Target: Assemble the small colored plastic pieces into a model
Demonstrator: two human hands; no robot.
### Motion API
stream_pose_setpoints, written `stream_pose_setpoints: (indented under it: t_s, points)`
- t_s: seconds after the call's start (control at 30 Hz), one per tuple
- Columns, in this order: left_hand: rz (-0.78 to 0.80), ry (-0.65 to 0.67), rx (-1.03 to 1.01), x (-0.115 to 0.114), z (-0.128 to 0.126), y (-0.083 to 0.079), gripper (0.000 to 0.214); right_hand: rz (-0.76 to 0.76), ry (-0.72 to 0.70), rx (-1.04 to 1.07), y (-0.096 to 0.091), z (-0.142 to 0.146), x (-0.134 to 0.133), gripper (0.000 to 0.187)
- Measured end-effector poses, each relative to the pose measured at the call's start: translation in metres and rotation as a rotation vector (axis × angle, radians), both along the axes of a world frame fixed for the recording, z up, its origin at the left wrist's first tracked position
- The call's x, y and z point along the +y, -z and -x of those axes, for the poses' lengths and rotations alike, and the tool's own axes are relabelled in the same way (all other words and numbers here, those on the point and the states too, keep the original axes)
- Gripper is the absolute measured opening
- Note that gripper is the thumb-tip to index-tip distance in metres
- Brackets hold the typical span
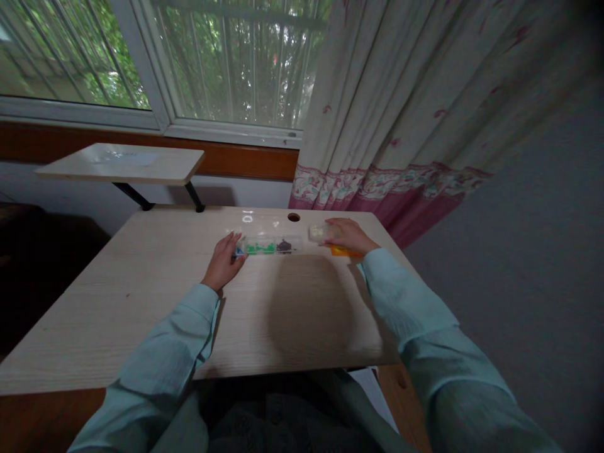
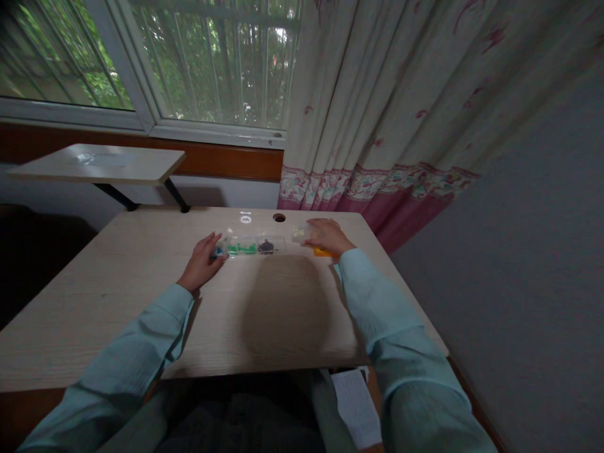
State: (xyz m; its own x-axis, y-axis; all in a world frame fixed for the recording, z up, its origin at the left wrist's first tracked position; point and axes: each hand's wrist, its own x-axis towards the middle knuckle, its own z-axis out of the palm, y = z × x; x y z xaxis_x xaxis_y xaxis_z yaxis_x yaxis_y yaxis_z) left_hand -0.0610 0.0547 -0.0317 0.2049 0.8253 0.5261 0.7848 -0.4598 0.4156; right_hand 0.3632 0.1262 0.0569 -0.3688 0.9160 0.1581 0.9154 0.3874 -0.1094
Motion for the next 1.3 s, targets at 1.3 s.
stream_pose_setpoints:
  t_s: [1.3]
  points:
    - [0.008,0.018,0.044,-0.001,-0.002,-0.006,0.056,0.111,-0.276,-0.016,0.011,0.076,0.003,0.068]
